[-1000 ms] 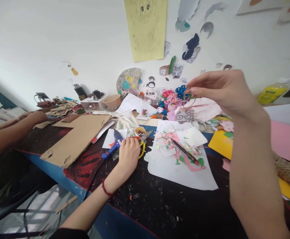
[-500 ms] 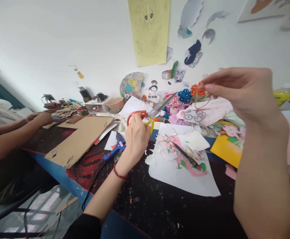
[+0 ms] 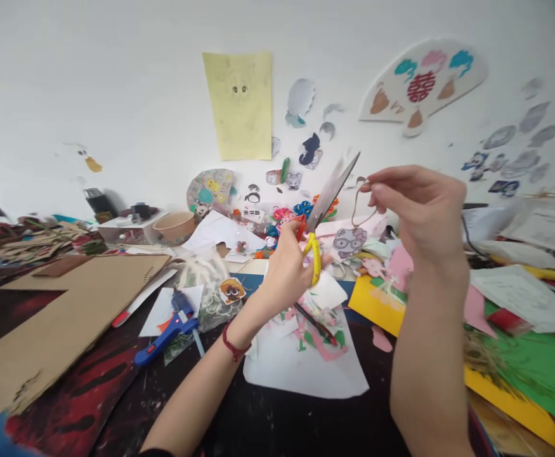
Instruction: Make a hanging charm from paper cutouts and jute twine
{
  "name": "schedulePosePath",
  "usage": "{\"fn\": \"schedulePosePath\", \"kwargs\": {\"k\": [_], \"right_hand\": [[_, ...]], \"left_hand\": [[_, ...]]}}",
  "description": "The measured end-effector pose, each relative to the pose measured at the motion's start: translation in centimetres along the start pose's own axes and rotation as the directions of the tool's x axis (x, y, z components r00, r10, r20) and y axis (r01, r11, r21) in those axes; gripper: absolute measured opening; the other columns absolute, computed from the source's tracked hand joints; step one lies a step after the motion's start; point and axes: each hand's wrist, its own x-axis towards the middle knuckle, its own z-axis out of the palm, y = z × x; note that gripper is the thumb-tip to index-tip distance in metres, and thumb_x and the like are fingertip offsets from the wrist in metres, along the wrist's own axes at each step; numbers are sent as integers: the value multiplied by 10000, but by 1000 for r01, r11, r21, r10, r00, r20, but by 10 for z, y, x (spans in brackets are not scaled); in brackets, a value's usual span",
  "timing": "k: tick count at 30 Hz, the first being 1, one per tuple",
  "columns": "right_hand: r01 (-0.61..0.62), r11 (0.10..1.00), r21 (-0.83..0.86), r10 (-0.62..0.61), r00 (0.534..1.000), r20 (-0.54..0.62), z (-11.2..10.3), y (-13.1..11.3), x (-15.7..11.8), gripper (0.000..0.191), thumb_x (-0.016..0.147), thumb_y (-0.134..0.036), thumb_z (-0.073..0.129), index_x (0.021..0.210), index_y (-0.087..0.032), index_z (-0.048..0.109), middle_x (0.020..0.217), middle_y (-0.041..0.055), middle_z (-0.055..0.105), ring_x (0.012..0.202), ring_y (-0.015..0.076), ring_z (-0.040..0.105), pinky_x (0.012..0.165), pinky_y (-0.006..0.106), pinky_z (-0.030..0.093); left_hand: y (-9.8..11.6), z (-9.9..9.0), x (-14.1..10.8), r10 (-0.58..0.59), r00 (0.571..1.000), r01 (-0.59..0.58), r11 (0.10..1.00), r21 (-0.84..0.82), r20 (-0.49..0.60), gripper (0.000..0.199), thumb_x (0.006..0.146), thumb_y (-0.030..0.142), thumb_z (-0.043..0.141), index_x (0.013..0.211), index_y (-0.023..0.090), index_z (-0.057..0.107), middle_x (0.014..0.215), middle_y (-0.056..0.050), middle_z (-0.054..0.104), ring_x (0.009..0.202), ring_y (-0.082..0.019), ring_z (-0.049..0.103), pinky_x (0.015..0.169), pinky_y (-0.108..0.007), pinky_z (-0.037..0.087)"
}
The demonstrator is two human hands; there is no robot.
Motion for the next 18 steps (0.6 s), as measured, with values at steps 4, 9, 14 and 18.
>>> {"fn": "schedulePosePath", "kwargs": {"k": [4,9,14,18], "right_hand": [[29,998,48,-27,998,-48,9,0,1,103,823,-259,717,918,-293,735,889,29,731,832,251,702,669,408,513],[52,997,48,-47,994,-99,23,-2,-2,114,857,-327,677,964,-291,693,987,46,718,885,252,702,744,440,552],[75,996,42,-66,980,-186,38,-5,-5,127,886,-366,625,995,-322,673,974,46,702,920,266,694,726,438,538],[67,988,142,-29,966,-255,50,-10,-8,125,861,-330,627,976,-320,673,921,30,694,837,228,678,623,388,501]], "left_hand": [[3,16,-16,-83,996,79,990,-117,-33,701,816,385,677,1341,155,273,1278,-205,499,1140,-291,563,943,-440,472],[12,21,-40,-132,952,134,991,-11,-275,436,870,404,599,1180,187,384,1023,-88,545,873,-209,553,782,-378,445],[27,19,-59,-301,936,286,952,-106,-182,397,922,509,504,1142,203,377,776,-11,513,659,-173,510,618,-319,386],[36,24,-70,-407,904,377,903,-203,-130,445,919,620,462,1114,225,398,665,24,463,581,-168,468,564,-307,341]]}}
